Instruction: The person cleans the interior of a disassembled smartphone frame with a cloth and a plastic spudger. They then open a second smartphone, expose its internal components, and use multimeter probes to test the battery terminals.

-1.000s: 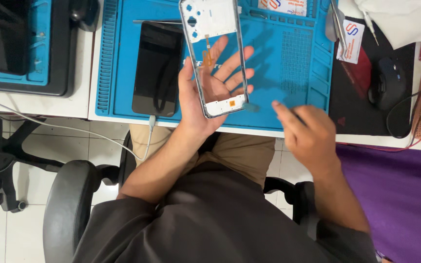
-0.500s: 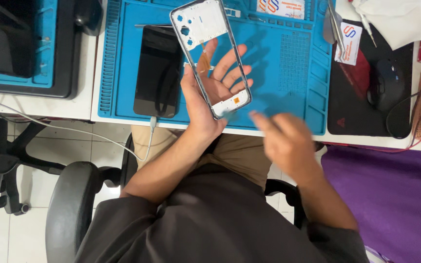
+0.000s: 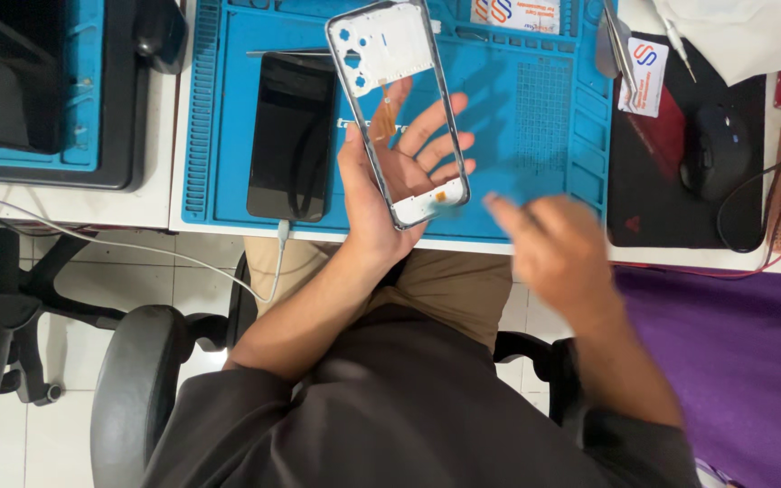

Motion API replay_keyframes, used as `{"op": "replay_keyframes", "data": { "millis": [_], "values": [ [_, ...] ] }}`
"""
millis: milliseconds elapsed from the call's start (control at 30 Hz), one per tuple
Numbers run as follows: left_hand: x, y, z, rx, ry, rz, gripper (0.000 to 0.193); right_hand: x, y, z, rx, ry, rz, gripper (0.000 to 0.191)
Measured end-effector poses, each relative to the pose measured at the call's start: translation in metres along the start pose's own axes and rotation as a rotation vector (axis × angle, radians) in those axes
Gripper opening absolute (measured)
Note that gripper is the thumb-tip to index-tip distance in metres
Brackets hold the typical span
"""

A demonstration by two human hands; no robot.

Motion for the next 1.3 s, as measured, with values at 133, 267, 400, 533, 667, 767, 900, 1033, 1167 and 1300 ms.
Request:
{"op": "replay_keyframes", "data": {
  "millis": [133,267,400,533,667,767,900,1033,1167,1300],
  "values": [
    [0.004,0.001,0.008,-0.152,-0.114,0.029,0.083,-0.014,0.006,-0.038,-0.015,0.101,0.040,0.043],
    [0.010,0.003,0.020,-0.294,-0.129,0.095,0.084,-0.025,-0.008,-0.054,-0.076,0.205,0.048,0.044],
    [0.015,0.010,0.025,-0.341,-0.130,0.151,0.084,-0.042,-0.028,-0.063,-0.118,0.280,-0.005,0.041],
    [0.014,0.009,0.023,-0.333,-0.116,0.156,0.084,-0.045,-0.026,-0.065,-0.103,0.267,0.021,0.039],
    [0.008,0.001,0.011,-0.258,-0.118,0.122,0.083,-0.035,-0.011,-0.039,-0.122,0.144,0.087,0.042],
    [0.006,-0.003,0.008,-0.250,-0.115,0.101,0.082,-0.032,0.000,-0.028,-0.094,0.113,0.102,0.042],
    [0.007,-0.006,0.010,-0.223,-0.088,0.096,0.079,-0.029,0.013,-0.025,-0.016,0.091,0.094,0.044],
    [0.006,-0.010,0.003,-0.101,-0.099,0.053,0.077,-0.009,0.011,-0.006,0.052,-0.055,0.023,0.040],
    [0.011,-0.014,0.011,-0.045,-0.065,0.055,0.075,0.007,0.000,0.016,0.047,-0.179,-0.060,0.040],
    [0.007,-0.012,0.008,-0.025,-0.008,0.057,0.075,0.001,0.002,-0.001,0.123,-0.104,-0.045,0.040]
  ]
}}
Point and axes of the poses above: each hand's wrist, its own y-axis away from the middle knuckle, its own x-axis out of the palm, z = x × y, the point moved 10 cm from there along -y, towards the middle knuckle, and after that the axes turned 12 degrees about -x, right-handed, at the moved point
